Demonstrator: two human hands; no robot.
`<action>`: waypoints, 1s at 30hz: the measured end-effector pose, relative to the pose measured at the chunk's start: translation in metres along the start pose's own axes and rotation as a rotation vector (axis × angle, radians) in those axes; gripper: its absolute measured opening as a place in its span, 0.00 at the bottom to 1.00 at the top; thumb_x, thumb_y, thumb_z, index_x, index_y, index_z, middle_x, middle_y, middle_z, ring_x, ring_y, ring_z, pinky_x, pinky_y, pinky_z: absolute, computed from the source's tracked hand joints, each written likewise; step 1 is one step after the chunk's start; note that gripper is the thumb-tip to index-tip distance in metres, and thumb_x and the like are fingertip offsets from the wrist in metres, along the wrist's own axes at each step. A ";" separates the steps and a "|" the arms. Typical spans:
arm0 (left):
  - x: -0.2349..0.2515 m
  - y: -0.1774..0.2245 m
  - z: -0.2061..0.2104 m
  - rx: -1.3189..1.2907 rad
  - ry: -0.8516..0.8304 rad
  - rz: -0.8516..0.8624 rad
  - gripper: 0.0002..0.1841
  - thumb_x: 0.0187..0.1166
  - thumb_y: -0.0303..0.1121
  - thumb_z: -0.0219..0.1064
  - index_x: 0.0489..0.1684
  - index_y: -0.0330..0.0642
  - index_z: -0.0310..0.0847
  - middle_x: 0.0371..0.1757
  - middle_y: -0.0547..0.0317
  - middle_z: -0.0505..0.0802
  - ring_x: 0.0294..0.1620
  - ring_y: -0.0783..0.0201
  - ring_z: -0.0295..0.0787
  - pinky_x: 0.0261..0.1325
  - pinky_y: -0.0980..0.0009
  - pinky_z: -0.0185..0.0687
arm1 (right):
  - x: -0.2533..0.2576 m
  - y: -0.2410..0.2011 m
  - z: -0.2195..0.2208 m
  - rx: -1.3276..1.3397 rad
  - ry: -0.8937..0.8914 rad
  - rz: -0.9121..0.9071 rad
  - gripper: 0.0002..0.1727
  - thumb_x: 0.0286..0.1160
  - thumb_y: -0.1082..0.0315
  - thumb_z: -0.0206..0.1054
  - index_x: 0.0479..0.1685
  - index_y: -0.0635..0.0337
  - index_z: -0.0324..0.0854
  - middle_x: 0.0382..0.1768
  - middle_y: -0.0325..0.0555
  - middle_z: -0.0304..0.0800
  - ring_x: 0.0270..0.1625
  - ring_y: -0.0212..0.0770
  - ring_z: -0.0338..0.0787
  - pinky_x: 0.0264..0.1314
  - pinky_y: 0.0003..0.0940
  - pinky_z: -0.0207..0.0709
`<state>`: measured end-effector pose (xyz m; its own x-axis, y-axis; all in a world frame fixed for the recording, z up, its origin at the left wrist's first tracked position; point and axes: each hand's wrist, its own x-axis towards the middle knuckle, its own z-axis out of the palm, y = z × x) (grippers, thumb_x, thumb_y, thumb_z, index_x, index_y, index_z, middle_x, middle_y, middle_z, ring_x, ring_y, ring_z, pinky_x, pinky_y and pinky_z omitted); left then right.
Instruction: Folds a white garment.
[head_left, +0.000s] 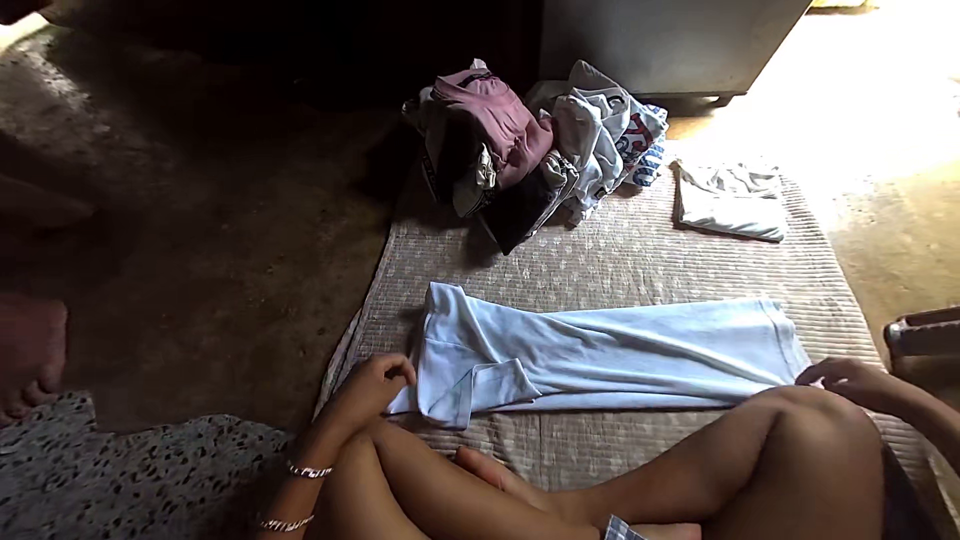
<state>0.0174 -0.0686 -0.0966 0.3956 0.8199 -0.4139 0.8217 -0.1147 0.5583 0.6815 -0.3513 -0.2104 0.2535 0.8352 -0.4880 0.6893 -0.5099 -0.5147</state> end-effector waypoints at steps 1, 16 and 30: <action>0.011 0.004 0.003 -0.060 0.082 -0.030 0.11 0.85 0.23 0.57 0.50 0.25 0.84 0.49 0.37 0.91 0.51 0.50 0.88 0.61 0.50 0.80 | 0.003 -0.011 -0.004 0.047 0.055 0.068 0.14 0.72 0.85 0.59 0.47 0.73 0.89 0.50 0.72 0.89 0.51 0.66 0.87 0.57 0.66 0.75; 0.073 0.009 0.014 -0.463 0.497 -0.311 0.13 0.81 0.31 0.71 0.50 0.26 0.82 0.46 0.43 0.90 0.40 0.63 0.88 0.48 0.65 0.86 | 0.091 -0.095 0.010 0.169 0.450 0.631 0.35 0.88 0.56 0.60 0.83 0.75 0.59 0.75 0.81 0.71 0.81 0.74 0.71 0.77 0.71 0.63; 0.073 -0.004 0.006 -0.621 0.256 0.038 0.18 0.72 0.15 0.58 0.59 0.37 0.79 0.41 0.65 0.93 0.36 0.80 0.88 0.42 0.81 0.84 | 0.074 -0.097 -0.002 0.283 0.555 0.523 0.26 0.93 0.62 0.54 0.70 0.82 0.70 0.66 0.80 0.78 0.72 0.69 0.79 0.76 0.63 0.65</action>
<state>0.0456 -0.0119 -0.1335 0.2467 0.9376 -0.2451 0.3902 0.1354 0.9107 0.6350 -0.2393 -0.1952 0.8458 0.4171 -0.3326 0.2098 -0.8333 -0.5115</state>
